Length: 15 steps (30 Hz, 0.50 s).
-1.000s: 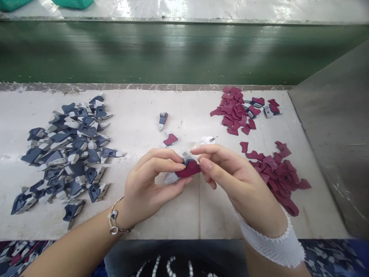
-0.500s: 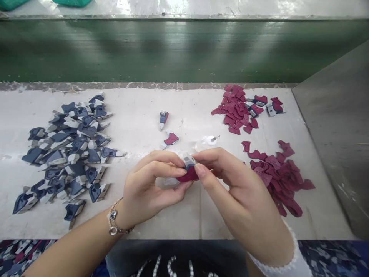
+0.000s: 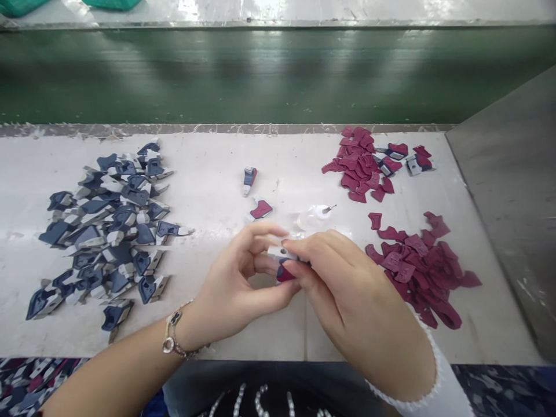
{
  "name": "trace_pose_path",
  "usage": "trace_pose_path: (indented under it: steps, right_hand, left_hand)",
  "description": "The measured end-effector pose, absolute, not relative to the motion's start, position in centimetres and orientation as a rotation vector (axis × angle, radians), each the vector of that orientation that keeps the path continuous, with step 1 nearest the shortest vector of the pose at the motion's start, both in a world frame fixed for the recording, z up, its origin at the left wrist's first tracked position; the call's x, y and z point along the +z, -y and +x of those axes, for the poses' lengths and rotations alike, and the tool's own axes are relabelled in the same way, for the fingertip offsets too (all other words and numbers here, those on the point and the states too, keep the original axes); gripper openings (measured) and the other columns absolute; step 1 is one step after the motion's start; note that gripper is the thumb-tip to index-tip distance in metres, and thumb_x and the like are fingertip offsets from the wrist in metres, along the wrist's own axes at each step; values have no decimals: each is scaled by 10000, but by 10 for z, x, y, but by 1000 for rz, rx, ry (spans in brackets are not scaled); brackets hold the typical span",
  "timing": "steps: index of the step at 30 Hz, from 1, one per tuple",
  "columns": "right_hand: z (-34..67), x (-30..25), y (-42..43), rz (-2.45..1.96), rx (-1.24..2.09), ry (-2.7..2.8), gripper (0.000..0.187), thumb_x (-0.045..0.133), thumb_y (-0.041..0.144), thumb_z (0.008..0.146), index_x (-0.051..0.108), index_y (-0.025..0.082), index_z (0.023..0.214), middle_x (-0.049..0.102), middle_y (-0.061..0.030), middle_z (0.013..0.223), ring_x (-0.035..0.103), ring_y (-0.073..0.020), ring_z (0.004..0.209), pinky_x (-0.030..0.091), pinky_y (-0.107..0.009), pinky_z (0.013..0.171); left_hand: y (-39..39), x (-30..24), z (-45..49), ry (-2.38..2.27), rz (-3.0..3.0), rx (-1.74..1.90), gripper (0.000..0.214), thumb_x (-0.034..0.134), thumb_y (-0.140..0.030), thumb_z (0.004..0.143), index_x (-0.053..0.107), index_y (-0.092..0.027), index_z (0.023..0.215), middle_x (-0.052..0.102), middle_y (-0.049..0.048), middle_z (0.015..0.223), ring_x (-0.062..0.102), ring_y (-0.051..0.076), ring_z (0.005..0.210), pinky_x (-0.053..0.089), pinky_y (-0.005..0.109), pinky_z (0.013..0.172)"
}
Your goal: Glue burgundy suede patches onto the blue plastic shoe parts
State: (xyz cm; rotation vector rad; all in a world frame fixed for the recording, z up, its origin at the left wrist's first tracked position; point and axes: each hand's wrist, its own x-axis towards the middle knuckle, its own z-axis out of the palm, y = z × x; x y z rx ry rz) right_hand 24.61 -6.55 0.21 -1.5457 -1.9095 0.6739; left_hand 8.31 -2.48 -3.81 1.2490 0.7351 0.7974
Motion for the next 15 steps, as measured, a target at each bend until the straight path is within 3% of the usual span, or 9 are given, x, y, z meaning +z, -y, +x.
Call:
trace_pose_path:
  steps: [5,10,15]
  right_hand:
    - [252,5,66,-1425,755,1964,142,517,88,965,632,138,898,633,-58,847,555,-203,832,482,-361,757]
    - [255,7,65,-1388,829,1950,167,495,96,973,643,165,945,623,-27,813,560,-184,794,476,-347,752]
    - [262,7,69,-1409,915,1853,153,499,168,1001,640,222,1023,661,-22,942,614,-170,894,488,-308,790]
  left_hand:
    - [23,-34,82,-698,1247,751,425,769,-35,758,634,-249,1100,701,24,983,713,130,797,637,189,726]
    - [22,-32,83,-671,1254,765,392,807,-47,732,667,-240,1043,682,9,872,725,143,793,654,191,725]
    - [22,-35,81,-637,1276,756,516,806,-39,734,655,-282,1164,720,21,952,755,162,759,678,231,694]
